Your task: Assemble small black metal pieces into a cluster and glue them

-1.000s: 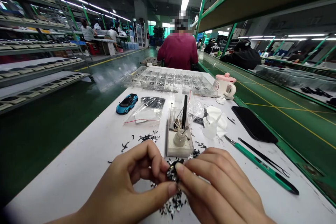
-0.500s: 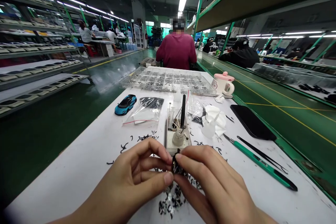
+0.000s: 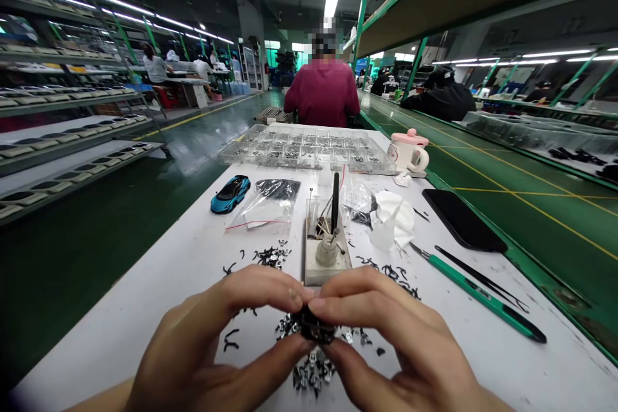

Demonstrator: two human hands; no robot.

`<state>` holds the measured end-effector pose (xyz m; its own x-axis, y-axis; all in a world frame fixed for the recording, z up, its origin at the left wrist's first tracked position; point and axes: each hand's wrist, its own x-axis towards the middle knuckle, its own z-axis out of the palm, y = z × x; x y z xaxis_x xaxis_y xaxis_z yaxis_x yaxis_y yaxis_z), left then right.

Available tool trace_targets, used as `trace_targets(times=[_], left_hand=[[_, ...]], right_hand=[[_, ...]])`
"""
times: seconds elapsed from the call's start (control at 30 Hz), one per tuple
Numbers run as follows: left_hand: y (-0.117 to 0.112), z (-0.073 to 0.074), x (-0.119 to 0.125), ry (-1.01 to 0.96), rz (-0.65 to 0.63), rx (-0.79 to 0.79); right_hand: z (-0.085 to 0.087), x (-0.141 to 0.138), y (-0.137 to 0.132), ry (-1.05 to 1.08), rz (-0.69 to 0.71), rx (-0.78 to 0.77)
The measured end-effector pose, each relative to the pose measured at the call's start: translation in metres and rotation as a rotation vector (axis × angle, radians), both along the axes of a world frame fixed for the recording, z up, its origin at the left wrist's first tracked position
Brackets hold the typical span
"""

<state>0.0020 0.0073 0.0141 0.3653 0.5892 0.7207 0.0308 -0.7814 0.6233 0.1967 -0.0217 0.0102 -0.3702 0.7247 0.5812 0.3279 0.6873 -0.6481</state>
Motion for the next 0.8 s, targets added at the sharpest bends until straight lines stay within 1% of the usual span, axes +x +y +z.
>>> trace_targets(times=[0.13,0.23,0.37,0.5,0.6,0.73,0.8], left_hand=[[0.0003,0.0012,-0.0016,0.004,-0.003,0.048],[0.0001,0.0043,-0.0027,0.041,0.038,0.111],[0.0004,0.0041,-0.0021,0.08,0.061,0.176],[0.0009,0.0025,0.0003,0.097,0.114,0.224],[0.0008,0.0026,0.0016,0.108,0.117,0.253],[0.0006,0.0031,0.0014,0.109,0.15,0.301],[0.0005,0.0035,0.0004,0.117,0.154,0.3]], right_hand=[[-0.0005,0.0017,-0.0025,-0.017,-0.065,0.051],[-0.0035,-0.0001,-0.0041,-0.029,-0.105,0.104],[-0.0069,-0.0024,-0.0049,0.018,-0.133,0.124],[-0.0045,-0.0016,-0.0052,-0.043,-0.156,0.198],[-0.0023,-0.0015,-0.0048,-0.068,-0.187,0.227],[-0.0034,0.0,-0.0037,-0.111,-0.148,0.201],[-0.0043,0.0016,-0.0037,-0.114,-0.133,0.179]])
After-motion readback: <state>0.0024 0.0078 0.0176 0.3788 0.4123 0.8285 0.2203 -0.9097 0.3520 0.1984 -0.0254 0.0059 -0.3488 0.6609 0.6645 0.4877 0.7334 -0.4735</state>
